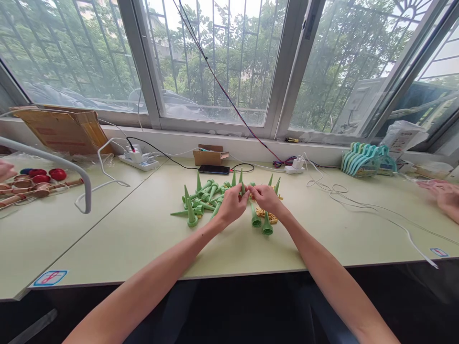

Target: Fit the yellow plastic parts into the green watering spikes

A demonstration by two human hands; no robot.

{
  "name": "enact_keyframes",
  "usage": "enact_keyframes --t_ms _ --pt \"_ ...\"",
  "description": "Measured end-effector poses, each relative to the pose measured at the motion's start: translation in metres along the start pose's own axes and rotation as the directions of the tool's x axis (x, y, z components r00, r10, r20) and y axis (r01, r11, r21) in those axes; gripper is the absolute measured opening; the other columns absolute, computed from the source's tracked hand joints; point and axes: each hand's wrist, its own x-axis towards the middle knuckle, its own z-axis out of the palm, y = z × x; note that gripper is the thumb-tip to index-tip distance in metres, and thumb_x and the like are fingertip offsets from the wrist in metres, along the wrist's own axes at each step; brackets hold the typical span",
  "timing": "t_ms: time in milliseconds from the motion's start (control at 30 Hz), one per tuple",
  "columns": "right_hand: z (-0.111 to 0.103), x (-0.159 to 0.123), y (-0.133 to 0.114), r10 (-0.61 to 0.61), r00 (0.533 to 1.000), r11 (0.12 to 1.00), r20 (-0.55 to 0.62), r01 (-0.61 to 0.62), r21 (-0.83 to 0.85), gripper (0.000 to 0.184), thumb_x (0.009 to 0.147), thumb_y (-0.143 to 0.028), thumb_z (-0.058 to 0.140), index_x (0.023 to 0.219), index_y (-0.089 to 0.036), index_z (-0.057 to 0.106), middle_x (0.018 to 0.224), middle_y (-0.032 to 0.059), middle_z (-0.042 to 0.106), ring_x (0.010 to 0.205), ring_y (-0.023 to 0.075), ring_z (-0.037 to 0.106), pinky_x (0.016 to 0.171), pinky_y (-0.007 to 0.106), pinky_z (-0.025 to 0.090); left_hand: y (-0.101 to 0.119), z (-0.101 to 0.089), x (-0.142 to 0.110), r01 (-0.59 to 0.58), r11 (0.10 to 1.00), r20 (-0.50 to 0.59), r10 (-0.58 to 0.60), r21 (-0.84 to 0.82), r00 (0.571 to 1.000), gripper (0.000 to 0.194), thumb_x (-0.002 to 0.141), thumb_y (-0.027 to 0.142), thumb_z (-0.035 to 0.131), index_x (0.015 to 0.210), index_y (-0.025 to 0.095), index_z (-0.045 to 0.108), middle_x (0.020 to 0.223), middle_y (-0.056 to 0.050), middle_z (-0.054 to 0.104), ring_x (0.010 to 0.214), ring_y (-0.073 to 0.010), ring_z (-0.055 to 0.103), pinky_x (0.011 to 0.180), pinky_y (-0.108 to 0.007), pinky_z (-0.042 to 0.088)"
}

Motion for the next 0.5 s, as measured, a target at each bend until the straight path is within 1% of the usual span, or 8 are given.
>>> enact_keyframes --t_ms 133,300,400,500 --pt "-0.0024 -0.0021 -0.0059 0.021 1.000 0.999 -0.021 -0.020 0.032 0.043 0.094 -0.049 0.041 0.062 -0.020 0.045 0.053 -0.0018 0.048 0.054 0.0124 0.041 0.057 0.026 0.031 -0.0028 0.0007 0.0018 0.031 1.000 -0.033 -0.031 0.003 0.999 0.019 0.089 0.034 0.051 0.082 0.018 0.057 0.074 -0.002 0.063 0.052 -0.0100 0.050 0.053 -0.024 0.040" --pt "-0.0038 -0.0047 -0.0098 -0.009 1.000 0.997 0.008 0.009 0.078 0.024 0.090 -0.037 0.047 0.074 -0.020 0.054 0.055 -0.0030 0.051 0.055 0.0128 0.043 0.059 0.025 0.033 -0.0031 -0.0006 0.0040 0.092 0.996 -0.074 -0.091 0.008 0.993 0.016 0.086 0.032 0.052 0.081 0.018 0.057 0.065 0.000 0.059 0.051 -0.0108 0.050 0.053 -0.024 0.039" --pt "-0.0032 -0.0049 -0.0086 -0.018 1.000 0.997 0.018 0.017 0.070 0.023 0.090 -0.034 0.046 0.073 -0.020 0.053 0.055 -0.0030 0.050 0.055 0.0130 0.042 0.058 0.026 0.033 -0.0025 -0.0008 0.0033 0.088 0.996 -0.069 -0.087 0.015 0.994 0.016 0.087 0.032 0.052 0.081 0.018 0.056 0.064 0.001 0.058 0.050 -0.0105 0.049 0.053 -0.024 0.038" --pt "-0.0020 -0.0038 -0.0058 -0.008 1.000 0.998 0.022 0.007 0.059 0.025 0.090 -0.033 0.044 0.070 -0.020 0.051 0.054 -0.0030 0.048 0.055 0.0130 0.040 0.058 0.026 0.032 -0.0017 -0.0002 0.0015 0.045 0.998 -0.052 -0.044 0.035 0.998 0.017 0.088 0.033 0.051 0.081 0.018 0.056 0.067 0.001 0.058 0.051 -0.0100 0.048 0.053 -0.024 0.038"
